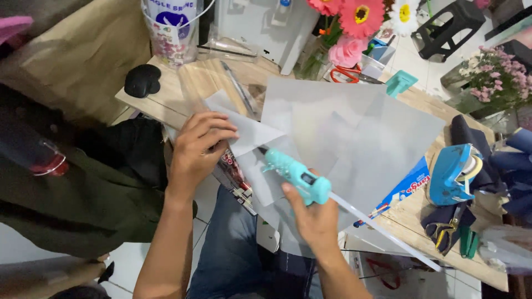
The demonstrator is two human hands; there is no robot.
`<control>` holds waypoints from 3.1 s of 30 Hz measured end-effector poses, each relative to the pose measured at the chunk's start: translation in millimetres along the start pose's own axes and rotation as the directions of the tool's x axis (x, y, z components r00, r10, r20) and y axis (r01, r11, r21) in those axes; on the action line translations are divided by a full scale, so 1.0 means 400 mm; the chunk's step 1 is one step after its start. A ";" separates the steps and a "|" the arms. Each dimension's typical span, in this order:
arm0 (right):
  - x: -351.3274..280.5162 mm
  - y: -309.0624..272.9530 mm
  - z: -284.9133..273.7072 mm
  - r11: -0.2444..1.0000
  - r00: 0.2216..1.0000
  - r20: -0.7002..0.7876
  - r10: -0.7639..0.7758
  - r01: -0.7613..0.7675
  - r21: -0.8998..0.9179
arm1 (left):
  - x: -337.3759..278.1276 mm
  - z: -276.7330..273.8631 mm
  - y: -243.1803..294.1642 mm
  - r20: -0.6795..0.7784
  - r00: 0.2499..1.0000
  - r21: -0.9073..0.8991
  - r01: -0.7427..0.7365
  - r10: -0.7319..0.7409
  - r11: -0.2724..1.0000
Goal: The person cuts a sheet of translucent paper using scissors, then folds and glues it around a stack of snack packets using a hot glue gun. The person repeats the process with another sheet of paper, folding and securing the edges to create a wrapped package.
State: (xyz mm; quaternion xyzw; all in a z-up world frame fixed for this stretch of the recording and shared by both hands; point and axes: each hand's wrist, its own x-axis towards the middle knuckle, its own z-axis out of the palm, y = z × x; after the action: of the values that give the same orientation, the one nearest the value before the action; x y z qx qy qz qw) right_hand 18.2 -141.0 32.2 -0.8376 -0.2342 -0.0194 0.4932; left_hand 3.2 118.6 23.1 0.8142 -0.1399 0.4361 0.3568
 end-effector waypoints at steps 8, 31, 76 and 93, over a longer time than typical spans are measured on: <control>0.006 -0.051 0.066 0.992 0.997 0.008 -0.077 0.078 -0.099 | -0.005 -0.003 -0.001 -0.059 0.998 -0.002 -0.023 0.023 1.000; 0.014 0.016 -0.006 0.908 0.956 -0.237 -0.171 0.060 -0.414 | -0.006 0.017 -0.016 -0.187 0.982 -0.066 0.009 -0.021 0.998; -0.072 0.324 -0.430 0.792 0.492 -0.778 0.390 -0.611 0.011 | 0.037 0.145 0.078 -0.066 0.990 0.172 0.136 -0.126 0.976; -0.221 0.289 -0.290 0.879 0.665 -0.745 -0.053 -0.324 -0.351 | -0.080 0.083 0.222 0.205 0.969 0.000 0.137 -0.134 0.991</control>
State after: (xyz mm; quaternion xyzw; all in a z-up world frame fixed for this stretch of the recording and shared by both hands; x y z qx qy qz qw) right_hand 10.2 -317.6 -26.2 -0.8641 0.0607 -0.3711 0.3345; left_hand -43.0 29.8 26.0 0.8598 -0.1231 0.3236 0.3753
